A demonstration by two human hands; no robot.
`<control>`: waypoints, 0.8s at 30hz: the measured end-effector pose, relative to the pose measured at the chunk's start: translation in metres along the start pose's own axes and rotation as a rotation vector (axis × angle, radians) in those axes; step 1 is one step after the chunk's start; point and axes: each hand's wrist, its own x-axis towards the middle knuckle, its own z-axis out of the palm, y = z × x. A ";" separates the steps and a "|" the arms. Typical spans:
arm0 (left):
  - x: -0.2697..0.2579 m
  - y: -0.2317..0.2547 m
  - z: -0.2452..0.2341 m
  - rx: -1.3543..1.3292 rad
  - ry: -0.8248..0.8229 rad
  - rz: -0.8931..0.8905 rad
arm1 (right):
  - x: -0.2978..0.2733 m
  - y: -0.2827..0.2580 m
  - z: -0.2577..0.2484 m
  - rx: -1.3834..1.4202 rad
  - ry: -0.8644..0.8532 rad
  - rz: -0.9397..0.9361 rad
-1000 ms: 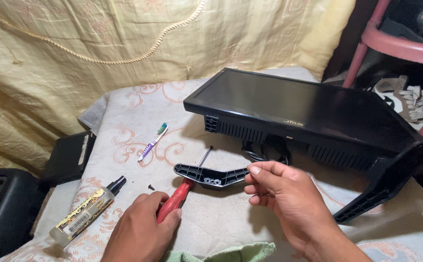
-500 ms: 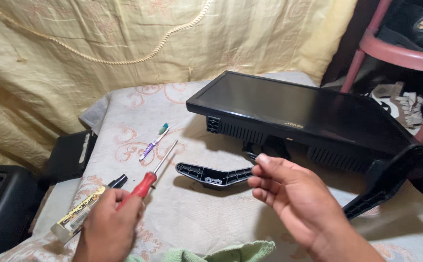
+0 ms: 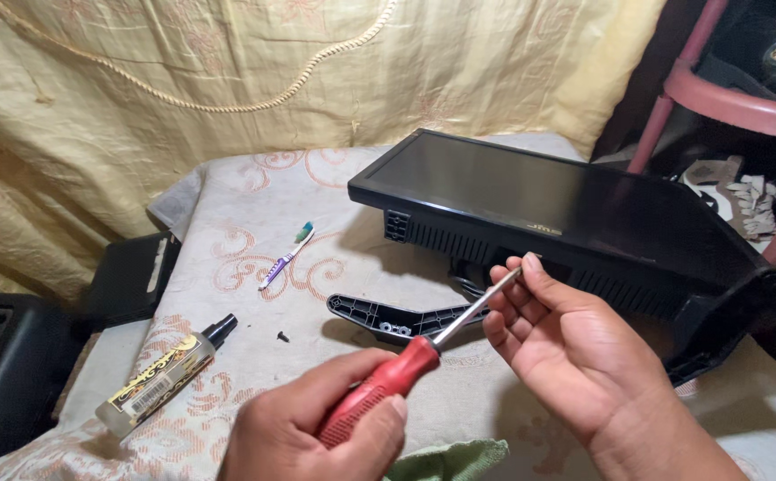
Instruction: The person attaches a plastic stand to the back of a small flat-screen TV using a screwdriver. They align the stand, insert screws, and tighten them to secure the stand in place.
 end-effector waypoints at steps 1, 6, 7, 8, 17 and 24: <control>-0.001 0.002 0.003 0.020 0.005 -0.003 | 0.000 0.000 0.000 0.022 0.001 -0.002; 0.000 0.003 0.007 0.028 0.027 0.001 | 0.001 0.000 0.000 0.078 -0.027 -0.005; 0.000 0.003 0.007 0.022 0.025 -0.013 | 0.002 0.000 0.001 0.083 -0.043 -0.007; -0.001 0.002 0.006 0.015 0.022 -0.027 | 0.002 0.000 0.001 0.087 -0.030 -0.004; -0.001 -0.006 0.006 -0.136 -0.018 -0.018 | 0.007 0.001 0.001 0.136 -0.061 0.002; -0.002 -0.004 0.007 -0.097 -0.012 -0.050 | 0.009 0.002 -0.002 0.111 -0.081 -0.015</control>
